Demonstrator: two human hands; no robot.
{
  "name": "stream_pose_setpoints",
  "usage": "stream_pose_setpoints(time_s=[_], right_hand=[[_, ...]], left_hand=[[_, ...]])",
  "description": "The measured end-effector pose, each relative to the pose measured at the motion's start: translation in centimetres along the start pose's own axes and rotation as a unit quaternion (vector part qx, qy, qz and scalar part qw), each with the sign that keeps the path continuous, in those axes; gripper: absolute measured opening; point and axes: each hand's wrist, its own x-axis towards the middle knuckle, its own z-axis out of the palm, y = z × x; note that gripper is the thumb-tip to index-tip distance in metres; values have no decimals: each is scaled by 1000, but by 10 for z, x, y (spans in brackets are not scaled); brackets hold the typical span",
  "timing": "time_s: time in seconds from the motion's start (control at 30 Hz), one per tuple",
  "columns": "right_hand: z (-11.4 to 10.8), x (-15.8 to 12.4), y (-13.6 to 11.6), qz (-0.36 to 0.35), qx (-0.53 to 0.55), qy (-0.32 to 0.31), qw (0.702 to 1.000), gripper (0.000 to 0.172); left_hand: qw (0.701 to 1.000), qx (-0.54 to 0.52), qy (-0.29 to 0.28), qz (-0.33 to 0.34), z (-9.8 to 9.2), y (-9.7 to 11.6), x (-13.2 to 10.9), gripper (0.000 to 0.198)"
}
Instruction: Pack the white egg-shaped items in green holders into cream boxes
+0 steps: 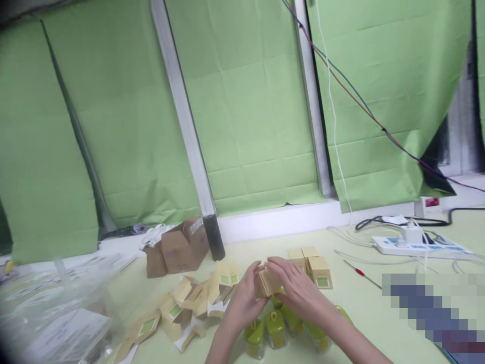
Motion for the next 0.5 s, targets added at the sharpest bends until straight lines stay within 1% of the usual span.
stream_pose_setpoints(time_s=[0.03, 0.1, 0.2, 0.27, 0.3, 0.33, 0.4, 0.5], right_hand=[[0, 4, -3, -8, 10, -6, 1000, 42], [-1, 14, -8, -14, 24, -20, 999, 41], [-7, 26, -13, 6, 35, -29, 999, 26], [-14, 30, -15, 13, 52, -44, 998, 15], [-18, 32, -15, 15, 64, -55, 996, 12], [-21, 33, -15, 19, 76, -67, 995, 12], [-24, 34, -15, 36, 92, -85, 992, 17], [-20, 36, -14, 59, 96, -97, 989, 22]], left_hand=[[1000, 11, 1, 9, -1, -4, -2, 66], [1000, 19, 10, 11, -1, -10, -4, 63], [999, 32, 35, 1, -4, -18, -5, 58], [998, 44, 51, 5, -7, -21, -6, 57], [997, 50, 58, 10, -9, -23, -6, 56], [996, 57, 64, 16, -11, -24, -7, 56], [995, 69, 73, 26, -13, -26, -8, 56], [993, 81, 72, 45, -10, -28, -8, 54]])
